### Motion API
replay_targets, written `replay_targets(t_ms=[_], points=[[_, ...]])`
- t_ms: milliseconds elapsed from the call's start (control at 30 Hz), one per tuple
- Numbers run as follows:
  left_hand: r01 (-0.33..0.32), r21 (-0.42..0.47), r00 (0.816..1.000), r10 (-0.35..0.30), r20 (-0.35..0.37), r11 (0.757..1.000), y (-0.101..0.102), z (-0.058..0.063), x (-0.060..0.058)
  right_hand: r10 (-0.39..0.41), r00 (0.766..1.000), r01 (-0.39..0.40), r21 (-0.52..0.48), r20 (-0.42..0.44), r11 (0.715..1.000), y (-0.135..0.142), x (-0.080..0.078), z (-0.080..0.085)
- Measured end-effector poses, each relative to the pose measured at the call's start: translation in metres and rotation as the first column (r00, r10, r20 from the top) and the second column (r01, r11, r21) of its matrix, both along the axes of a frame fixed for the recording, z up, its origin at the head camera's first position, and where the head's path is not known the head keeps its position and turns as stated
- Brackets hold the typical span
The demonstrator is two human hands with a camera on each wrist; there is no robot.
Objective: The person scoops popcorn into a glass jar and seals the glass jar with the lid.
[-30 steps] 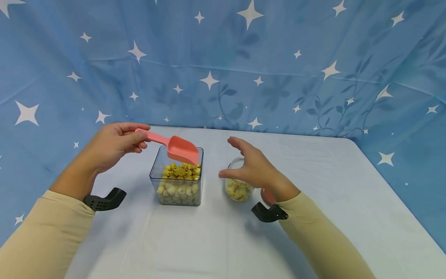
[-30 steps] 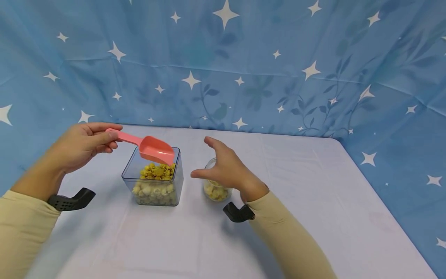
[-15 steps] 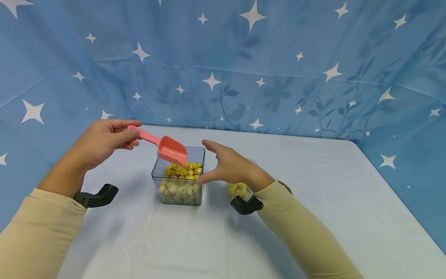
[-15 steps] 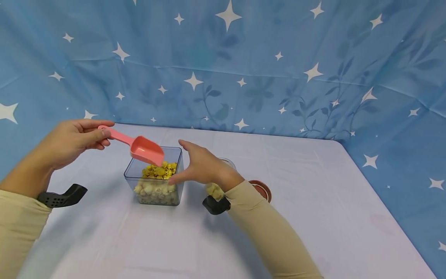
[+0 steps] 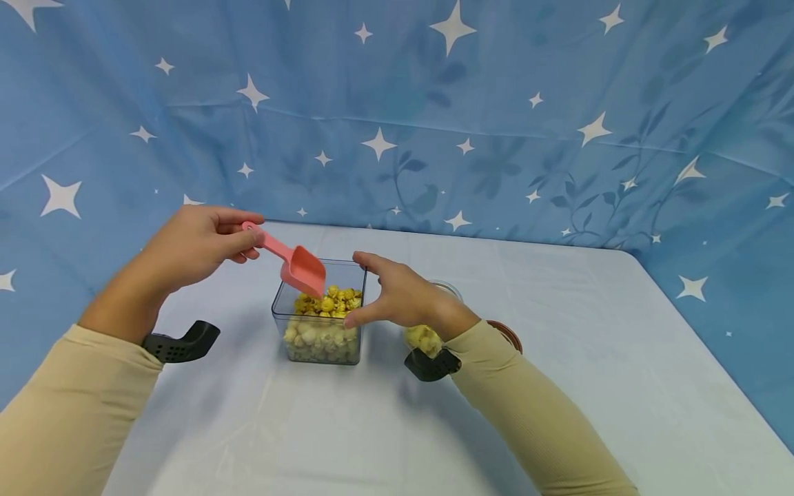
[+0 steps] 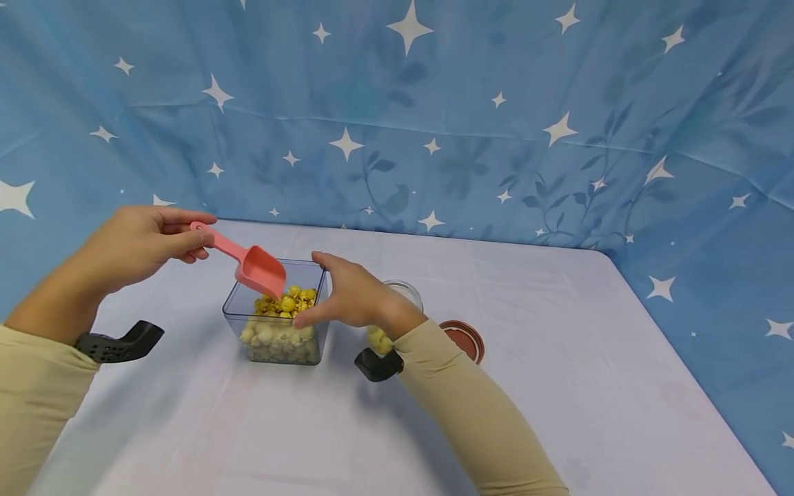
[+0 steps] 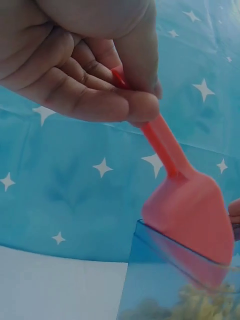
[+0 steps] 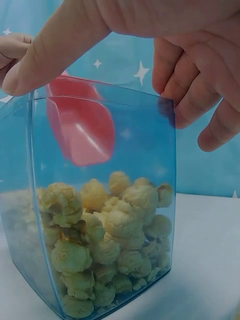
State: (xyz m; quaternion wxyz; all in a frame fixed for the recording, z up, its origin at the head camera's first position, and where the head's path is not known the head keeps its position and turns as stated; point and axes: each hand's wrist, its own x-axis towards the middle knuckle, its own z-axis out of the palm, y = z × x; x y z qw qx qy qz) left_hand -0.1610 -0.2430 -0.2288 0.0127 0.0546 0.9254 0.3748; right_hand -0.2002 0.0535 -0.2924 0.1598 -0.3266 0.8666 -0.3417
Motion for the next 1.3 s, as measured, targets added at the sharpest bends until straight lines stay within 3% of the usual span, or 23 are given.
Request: replay_targets(t_ms=[200, 367, 467, 800, 1300], points=[[0.028, -0.117, 0.998, -0.034, -0.049, 0.993, 0.022, 0.008, 0.002, 0.0, 1.0, 0.0, -0.013, 0.008, 1.0, 0.0, 0.001, 0.0], [0.055, -0.253, 0.991, -0.084, -0.103, 0.966, 0.043, 0.013, 0.003, 0.001, 1.0, -0.001, -0.025, 0.012, 1.0, 0.0, 0.001, 0.0], [0.059, -0.284, 0.991, -0.091, -0.1, 0.957, 0.049, 0.014, 0.002, 0.003, 1.0, -0.002, -0.031, 0.011, 1.0, -0.001, 0.0, -0.001], [0.088, -0.304, 0.99, -0.116, -0.075, 0.949, 0.05, 0.017, -0.002, -0.009, 1.0, 0.009, -0.028, 0.013, 1.0, 0.0, 0.0, -0.002], [0.123, -0.219, 0.989, -0.139, -0.059, 0.968, 0.037, 0.012, -0.004, -0.005, 1.0, 0.006, -0.049, 0.024, 0.999, 0.001, 0.001, -0.002]])
